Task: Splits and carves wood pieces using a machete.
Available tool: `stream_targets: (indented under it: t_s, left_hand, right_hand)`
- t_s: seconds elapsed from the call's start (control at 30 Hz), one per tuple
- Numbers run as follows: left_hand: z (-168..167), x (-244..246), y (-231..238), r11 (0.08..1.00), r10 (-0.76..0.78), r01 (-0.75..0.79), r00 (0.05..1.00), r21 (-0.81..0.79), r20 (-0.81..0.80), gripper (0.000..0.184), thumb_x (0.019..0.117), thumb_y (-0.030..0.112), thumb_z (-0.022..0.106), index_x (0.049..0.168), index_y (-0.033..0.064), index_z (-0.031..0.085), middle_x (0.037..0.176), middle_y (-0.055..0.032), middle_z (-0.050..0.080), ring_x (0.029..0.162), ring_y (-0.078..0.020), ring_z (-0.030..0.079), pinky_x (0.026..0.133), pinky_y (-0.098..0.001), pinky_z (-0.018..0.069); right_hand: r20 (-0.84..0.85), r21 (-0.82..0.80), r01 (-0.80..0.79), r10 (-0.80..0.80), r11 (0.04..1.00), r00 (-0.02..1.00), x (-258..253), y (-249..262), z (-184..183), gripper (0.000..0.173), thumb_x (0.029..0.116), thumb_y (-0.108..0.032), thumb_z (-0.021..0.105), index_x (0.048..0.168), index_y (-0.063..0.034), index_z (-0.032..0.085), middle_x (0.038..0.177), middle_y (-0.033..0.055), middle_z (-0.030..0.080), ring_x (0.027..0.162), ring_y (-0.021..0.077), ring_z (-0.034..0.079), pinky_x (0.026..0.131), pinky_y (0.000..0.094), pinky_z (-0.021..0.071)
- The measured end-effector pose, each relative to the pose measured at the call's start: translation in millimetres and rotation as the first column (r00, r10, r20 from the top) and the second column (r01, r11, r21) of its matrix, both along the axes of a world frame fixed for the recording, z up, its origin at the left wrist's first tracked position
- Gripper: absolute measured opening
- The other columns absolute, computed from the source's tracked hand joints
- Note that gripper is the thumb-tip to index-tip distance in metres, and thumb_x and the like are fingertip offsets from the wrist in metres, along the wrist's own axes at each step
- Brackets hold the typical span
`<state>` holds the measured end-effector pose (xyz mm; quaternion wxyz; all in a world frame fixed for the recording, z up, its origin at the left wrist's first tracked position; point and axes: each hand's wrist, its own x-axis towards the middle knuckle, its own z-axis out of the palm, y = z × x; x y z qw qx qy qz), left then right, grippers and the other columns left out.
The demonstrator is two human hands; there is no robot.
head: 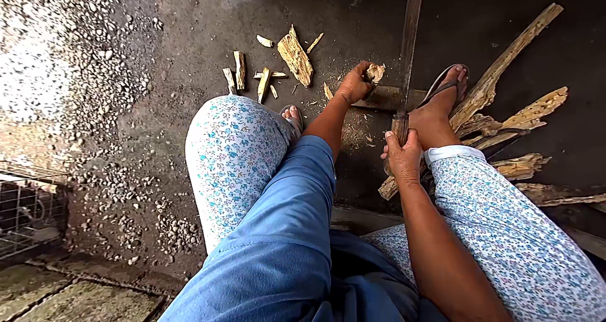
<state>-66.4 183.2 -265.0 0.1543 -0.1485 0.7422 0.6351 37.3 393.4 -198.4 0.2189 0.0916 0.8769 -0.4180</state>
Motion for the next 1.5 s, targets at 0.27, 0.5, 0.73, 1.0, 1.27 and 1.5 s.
stream_targets:
  t_s: [0.27,0.5,0.73,1.0,1.27,1.5]
  left_hand:
    - [-3.2,3.5,1.0,1.0,-0.011,0.011,1.0,-0.004,-0.022,0.054,0.0884,-0.012,0.061,0.141,-0.0041,0.052,0.137,-0.0216,0.062,0.122,-0.0289,0.063,0.106,-0.0445,0.0504]
    - [-10.7,7.1,11.0,0.976,0.212,-0.213,0.976,-0.033,-0.039,0.056,0.0894,0.0,0.071,0.141,-0.003,0.05,0.132,-0.022,0.063,0.111,-0.0322,0.068,0.098,-0.0505,0.0556]
    - [11.8,6.9,1.9,0.737,0.425,-0.618,0.739,0.275,0.523,0.042,0.1083,0.042,0.047,0.126,0.0064,0.057,0.082,-0.0073,0.064,0.063,-0.0146,0.062,0.061,-0.0295,0.0544]
    - [7.1,21.3,31.6,0.315,0.178,-0.861,0.467,0.399,0.866,0.052,0.106,0.052,0.047,0.132,0.0072,0.051,0.1,-0.0109,0.062,0.068,-0.0105,0.062,0.057,-0.0177,0.0508]
    - [-10.0,24.6,20.5,0.422,0.268,-0.844,0.465,0.331,0.844,0.044,0.1088,0.044,0.046,0.135,0.0085,0.049,0.103,-0.0118,0.061,0.074,-0.0139,0.063,0.063,-0.0205,0.0531]
    - [-6.2,25.7,16.0,0.519,0.277,-0.81,0.462,0.273,0.843,0.055,0.1078,0.049,0.047,0.145,0.0082,0.045,0.116,-0.0178,0.061,0.079,-0.0177,0.065,0.067,-0.0237,0.055]
  right_hand:
    - [0.123,0.049,-0.003,-0.003,0.999,0.992,6.6,-5.8,-2.3,0.041,0.1055,-0.033,0.06,0.129,-0.0004,0.052,0.082,0.0153,0.065,0.065,0.0276,0.067,0.066,0.0484,0.0592]
    - [-0.052,0.016,-0.011,0.012,1.0,0.999,0.8,-6.5,9.3,0.043,0.1035,-0.035,0.062,0.129,-0.0019,0.053,0.084,0.0126,0.065,0.065,0.0243,0.068,0.065,0.046,0.0595]
    - [-0.016,-0.103,0.063,-0.065,0.993,0.998,2.8,-5.8,9.7,0.036,0.1051,-0.034,0.058,0.123,-0.0034,0.053,0.072,0.0052,0.062,0.057,0.0174,0.065,0.06,0.0376,0.0597]
    - [-0.036,-0.085,-0.037,0.034,0.996,0.999,8.0,-4.3,12.9,0.038,0.1045,-0.031,0.059,0.127,-0.0009,0.053,0.076,0.0074,0.064,0.06,0.0181,0.066,0.062,0.0389,0.0602]
    - [-0.041,0.068,-0.172,0.175,0.983,0.984,7.0,-1.6,3.2,0.044,0.1031,-0.035,0.061,0.128,0.0007,0.055,0.086,0.0162,0.067,0.069,0.0287,0.069,0.069,0.0512,0.0586]
    - [0.059,0.253,-0.23,0.222,0.94,0.973,3.1,-10.5,3.5,0.049,0.104,-0.04,0.06,0.127,0.0023,0.055,0.094,0.0253,0.066,0.081,0.0406,0.069,0.076,0.0609,0.0544]
